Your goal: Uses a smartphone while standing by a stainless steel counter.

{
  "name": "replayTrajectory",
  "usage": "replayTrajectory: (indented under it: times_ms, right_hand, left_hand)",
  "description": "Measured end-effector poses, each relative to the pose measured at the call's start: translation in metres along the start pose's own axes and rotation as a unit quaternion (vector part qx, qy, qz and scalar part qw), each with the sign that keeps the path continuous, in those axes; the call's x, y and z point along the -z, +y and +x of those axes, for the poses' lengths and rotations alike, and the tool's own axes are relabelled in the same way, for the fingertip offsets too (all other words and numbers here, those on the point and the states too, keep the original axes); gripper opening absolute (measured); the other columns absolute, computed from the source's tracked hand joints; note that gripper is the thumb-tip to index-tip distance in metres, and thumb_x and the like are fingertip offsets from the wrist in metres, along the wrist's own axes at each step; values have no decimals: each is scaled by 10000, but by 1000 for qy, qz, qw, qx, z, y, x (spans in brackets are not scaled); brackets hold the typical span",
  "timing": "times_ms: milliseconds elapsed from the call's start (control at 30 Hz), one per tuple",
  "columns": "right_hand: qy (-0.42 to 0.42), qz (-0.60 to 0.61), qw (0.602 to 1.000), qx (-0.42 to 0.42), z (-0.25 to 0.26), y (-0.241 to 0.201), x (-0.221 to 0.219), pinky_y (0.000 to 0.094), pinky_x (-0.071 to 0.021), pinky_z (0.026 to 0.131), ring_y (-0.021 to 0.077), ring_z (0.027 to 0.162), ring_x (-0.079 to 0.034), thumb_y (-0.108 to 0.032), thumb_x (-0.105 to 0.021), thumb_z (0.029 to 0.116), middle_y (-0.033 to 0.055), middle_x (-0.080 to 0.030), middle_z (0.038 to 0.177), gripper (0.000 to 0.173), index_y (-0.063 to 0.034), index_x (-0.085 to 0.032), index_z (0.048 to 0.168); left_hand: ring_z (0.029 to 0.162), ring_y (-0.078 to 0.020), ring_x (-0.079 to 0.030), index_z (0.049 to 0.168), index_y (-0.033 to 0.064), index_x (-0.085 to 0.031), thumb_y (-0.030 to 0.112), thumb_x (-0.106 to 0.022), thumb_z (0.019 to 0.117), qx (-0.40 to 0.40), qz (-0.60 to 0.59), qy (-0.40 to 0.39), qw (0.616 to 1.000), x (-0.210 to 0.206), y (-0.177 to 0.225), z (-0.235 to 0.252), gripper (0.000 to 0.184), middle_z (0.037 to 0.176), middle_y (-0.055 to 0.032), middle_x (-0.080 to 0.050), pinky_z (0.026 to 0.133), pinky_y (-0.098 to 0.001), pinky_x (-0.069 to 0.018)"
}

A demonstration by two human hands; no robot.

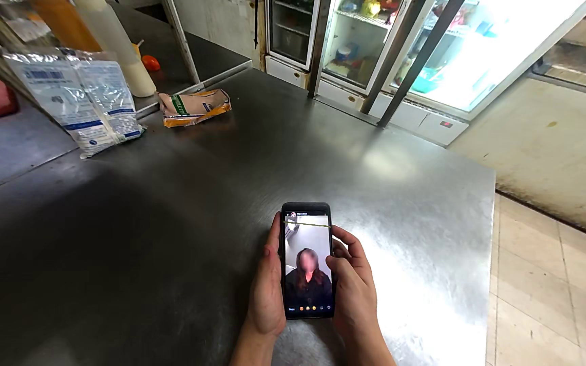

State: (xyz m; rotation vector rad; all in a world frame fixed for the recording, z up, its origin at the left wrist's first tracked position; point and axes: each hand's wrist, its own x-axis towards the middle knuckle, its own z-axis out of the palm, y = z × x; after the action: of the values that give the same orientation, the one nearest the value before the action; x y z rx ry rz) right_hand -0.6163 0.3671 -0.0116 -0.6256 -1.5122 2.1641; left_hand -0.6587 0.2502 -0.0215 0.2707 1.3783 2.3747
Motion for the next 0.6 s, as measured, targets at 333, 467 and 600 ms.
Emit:
replayTrajectory:
  times_ms: [333,467,600]
  right_hand:
    - [3,-5,1000,0,0,-1,0,291,-562,749,152,877,-677,-43,-484,842,106,-690,1009,466,-59,-600,1294]
    - [3,0,1000,-1,0,-1,0,294,-563,745,153,870,-675,-40,-484,840,105,-686,1001,467,-59,-602,1291]
    - [3,-4,1000,1,0,0,0,290,-562,742,147,864,-675,-37,-482,838,101,-686,993,470,-58,-599,1293]
  left_hand:
    - [1490,-159,-325,1638,220,-180,777,-344,927,1,6,6,1000,0,0,0,917,1637,-16,-323,1197,-386,-330]
    - [1497,-156,-310,1638,224,-185,775,-337,930,-3,11,6,1000,0,0,0,909,1641,-14,-316,1205,-385,-315]
    - [1493,-154,-316,1638,221,-179,767,-344,934,0,8,5,1000,0,1,0,907,1639,-14,-318,1200,-380,-323]
